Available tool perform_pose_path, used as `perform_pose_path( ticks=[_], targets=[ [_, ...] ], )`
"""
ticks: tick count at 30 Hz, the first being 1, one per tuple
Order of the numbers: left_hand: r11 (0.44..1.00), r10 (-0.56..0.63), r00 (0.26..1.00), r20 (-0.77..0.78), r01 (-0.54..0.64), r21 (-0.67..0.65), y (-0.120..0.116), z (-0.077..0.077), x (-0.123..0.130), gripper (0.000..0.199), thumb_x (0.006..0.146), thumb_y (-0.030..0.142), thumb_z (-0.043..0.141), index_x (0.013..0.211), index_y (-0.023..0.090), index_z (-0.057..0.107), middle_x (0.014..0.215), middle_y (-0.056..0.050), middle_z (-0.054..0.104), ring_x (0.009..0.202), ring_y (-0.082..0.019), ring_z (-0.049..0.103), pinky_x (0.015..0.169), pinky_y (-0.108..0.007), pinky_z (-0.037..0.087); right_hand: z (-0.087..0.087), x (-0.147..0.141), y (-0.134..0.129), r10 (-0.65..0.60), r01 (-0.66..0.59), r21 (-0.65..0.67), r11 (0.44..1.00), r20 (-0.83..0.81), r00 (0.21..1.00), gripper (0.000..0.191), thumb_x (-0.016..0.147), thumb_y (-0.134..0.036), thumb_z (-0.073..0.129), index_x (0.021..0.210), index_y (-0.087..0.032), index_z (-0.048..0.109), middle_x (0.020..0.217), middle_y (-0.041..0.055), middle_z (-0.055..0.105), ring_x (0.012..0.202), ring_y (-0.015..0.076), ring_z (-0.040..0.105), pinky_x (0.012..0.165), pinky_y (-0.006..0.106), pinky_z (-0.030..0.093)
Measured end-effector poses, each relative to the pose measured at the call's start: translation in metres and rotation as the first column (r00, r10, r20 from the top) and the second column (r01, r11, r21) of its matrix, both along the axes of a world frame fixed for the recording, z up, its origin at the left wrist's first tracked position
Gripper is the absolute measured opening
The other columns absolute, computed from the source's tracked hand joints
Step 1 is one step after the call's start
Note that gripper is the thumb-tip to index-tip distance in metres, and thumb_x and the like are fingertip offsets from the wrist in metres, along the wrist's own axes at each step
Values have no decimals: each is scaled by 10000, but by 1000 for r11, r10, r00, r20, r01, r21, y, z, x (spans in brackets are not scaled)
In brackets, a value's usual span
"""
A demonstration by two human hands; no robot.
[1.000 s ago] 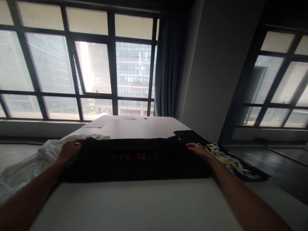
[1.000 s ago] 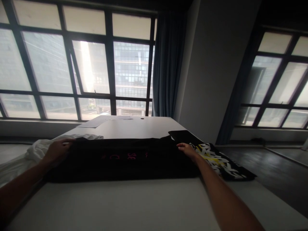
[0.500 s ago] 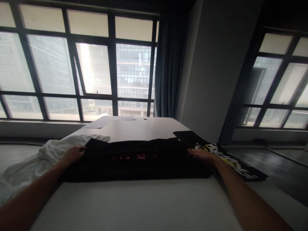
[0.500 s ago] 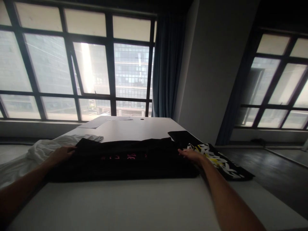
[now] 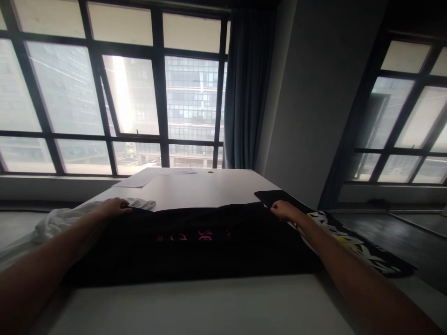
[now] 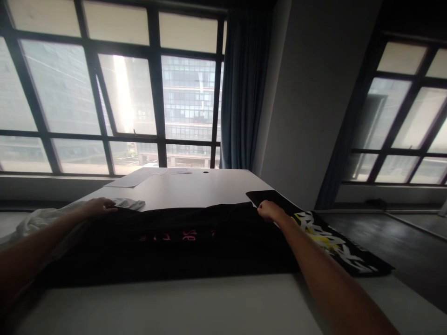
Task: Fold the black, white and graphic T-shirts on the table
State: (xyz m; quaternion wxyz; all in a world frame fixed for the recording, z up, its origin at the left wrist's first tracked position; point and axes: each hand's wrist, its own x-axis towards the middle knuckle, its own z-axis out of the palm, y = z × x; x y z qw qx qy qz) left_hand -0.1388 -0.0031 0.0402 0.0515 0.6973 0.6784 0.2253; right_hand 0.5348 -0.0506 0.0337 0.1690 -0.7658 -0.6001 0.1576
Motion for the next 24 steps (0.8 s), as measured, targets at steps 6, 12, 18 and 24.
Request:
perform_pose_path(
  ticks=[6,12,18,24],
  targets=[
    [985,-35,996,-76,21,-172,30,-7,-5,373,620,435,703,832,130,737,869,-109,750,869,-297,673,821,-380,478,-9,-24,63,-76,82,48,995,-111,991,515,697,-523,772,1031,-139,697,899,146,712,769,260,689,618,337,549],
    [991,-1,998,-62,-8,-137,38,-5,-14,427,609,548,632,783,163,689,861,-103,749,884,-311,676,807,-377,501,-25,-16,95,-81,136,165,977,-304,949,451,671,-111,751,1120,-117,711,977,119,742,824,213,697,683,259,547],
    [988,47,995,89,-33,-154,38,-6,-21,597,553,670,658,850,154,704,876,-82,762,905,-286,691,784,-309,513,-49,13,94,25,163,380,911,-445,895,455,777,-165,674,1232,-150,678,987,89,758,898,214,705,795,295,565],
    [983,85,995,48,-76,-170,47,-16,-25,532,617,603,686,872,138,723,890,-91,759,900,-274,685,784,-306,501,-63,16,89,105,39,368,929,-364,926,634,761,-124,655,1385,-158,548,1045,88,749,949,225,704,873,347,554]
  ],
)
